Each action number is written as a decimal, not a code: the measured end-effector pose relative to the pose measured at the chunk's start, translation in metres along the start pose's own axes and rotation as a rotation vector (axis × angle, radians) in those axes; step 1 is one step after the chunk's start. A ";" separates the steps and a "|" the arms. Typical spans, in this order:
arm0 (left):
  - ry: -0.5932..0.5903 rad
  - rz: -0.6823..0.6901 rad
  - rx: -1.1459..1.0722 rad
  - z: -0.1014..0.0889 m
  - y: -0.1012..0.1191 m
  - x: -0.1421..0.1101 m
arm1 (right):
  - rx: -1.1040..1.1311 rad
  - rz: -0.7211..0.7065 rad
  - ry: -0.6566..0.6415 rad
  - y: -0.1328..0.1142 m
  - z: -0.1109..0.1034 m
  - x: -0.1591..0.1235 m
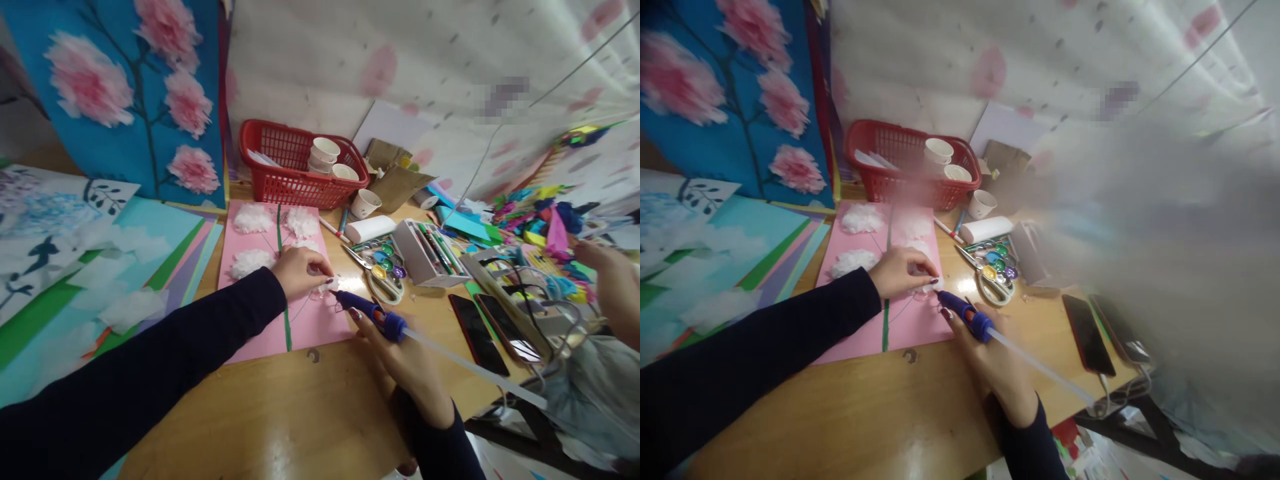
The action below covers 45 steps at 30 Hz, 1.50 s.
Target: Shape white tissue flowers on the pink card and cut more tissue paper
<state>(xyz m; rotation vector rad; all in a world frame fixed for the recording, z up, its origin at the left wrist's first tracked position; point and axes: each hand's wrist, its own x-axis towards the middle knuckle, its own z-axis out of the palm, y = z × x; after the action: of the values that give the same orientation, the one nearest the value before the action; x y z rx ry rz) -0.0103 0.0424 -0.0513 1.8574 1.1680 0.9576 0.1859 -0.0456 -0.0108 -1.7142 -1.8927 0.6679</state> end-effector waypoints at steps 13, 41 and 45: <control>0.003 0.001 0.054 -0.001 0.004 -0.002 | -0.210 0.008 0.013 -0.005 -0.005 -0.001; 0.354 0.225 0.216 0.002 0.008 -0.009 | -0.068 0.259 0.221 0.030 -0.070 -0.020; 0.363 0.256 0.348 0.003 0.010 -0.010 | -0.095 0.382 0.336 0.075 -0.090 -0.025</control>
<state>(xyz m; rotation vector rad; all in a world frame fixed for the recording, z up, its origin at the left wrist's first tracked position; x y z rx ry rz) -0.0071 0.0290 -0.0464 2.2104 1.4031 1.3471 0.3031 -0.0611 0.0075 -2.1235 -1.4020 0.3939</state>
